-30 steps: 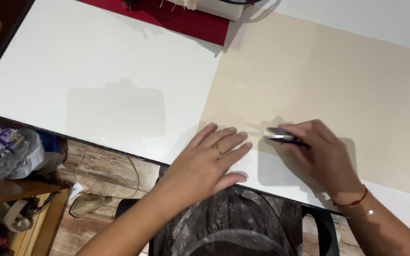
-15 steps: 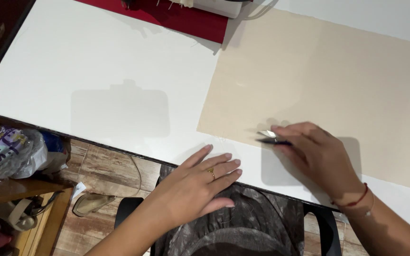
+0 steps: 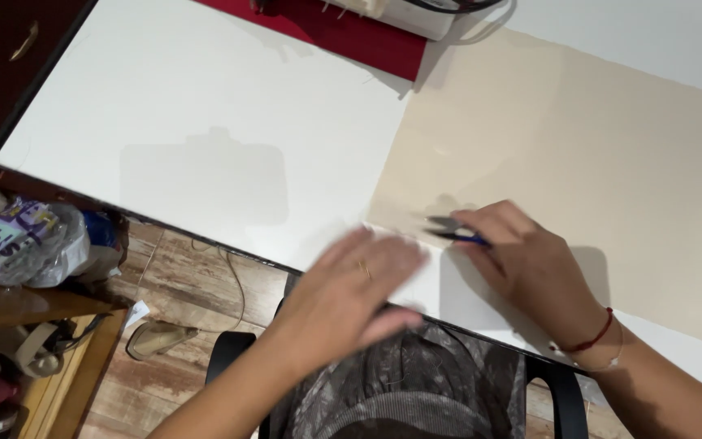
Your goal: Pinning the folded edge of a fabric piece to secure a hem before sewing.
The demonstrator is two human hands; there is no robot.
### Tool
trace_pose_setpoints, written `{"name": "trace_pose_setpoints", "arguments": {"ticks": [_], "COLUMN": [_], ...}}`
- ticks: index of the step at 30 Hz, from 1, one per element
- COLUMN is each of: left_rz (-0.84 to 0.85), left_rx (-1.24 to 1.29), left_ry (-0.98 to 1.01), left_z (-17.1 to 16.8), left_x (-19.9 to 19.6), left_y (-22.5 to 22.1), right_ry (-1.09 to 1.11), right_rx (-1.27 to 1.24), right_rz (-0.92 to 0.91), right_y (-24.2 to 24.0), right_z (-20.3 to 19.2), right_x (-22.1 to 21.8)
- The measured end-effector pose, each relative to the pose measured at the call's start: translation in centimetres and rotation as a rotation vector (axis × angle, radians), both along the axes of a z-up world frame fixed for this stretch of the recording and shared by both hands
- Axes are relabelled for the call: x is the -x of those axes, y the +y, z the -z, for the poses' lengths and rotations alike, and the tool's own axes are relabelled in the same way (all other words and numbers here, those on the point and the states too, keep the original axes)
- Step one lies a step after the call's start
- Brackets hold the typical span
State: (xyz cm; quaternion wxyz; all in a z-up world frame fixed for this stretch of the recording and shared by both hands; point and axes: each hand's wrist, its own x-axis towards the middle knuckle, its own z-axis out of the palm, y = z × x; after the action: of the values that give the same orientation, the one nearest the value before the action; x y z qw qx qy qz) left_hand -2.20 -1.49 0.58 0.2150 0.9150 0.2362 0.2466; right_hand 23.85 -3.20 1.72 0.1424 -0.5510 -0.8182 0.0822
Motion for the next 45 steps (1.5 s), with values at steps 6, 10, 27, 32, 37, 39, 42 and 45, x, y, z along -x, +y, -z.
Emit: {"name": "trace_pose_setpoints", "arguments": {"ticks": [6, 10, 27, 32, 37, 39, 42, 45], "left_rz": [-0.214, -0.072, -0.025, -0.038, -0.033, 0.027, 0.122, 0.143], "left_rx": [-0.228, -0.233, -0.186, -0.18, -0.168, -0.083, 0.029, 0.024], "left_ry": [0.181, 0.2, 0.226, 0.19, 0.187, 0.137, -0.001, -0.191], "left_z": [2.1, 1.9, 2.4, 2.7, 2.6, 2.3, 2.7, 3.9], "left_x": [-0.2, 0.7, 2.3, 2.5, 2.5, 2.8, 3.4, 4.0], "left_y": [2.5, 2.1, -0.2, -0.5, -0.5, -0.4, -0.4, -0.6], "right_ry": [0.121, 0.1, -0.131, -0.136, -0.109, -0.101, -0.022, 0.051], "right_rx": [0.119, 0.091, -0.302, -0.308, -0.361, -0.351, -0.238, -0.129], "right_rz": [0.188, 0.176, -0.242, -0.281, -0.322, -0.312, -0.211, -0.069], "right_y": [0.5, 0.6, 0.5, 0.8, 1.1, 1.0, 0.9, 1.0], "right_z": [1.0, 1.6, -0.3, 0.2, 0.7, 0.9, 1.8, 1.9], "right_x": [-0.5, -0.9, 1.6, 1.9, 2.0, 2.0, 1.3, 0.0]}}
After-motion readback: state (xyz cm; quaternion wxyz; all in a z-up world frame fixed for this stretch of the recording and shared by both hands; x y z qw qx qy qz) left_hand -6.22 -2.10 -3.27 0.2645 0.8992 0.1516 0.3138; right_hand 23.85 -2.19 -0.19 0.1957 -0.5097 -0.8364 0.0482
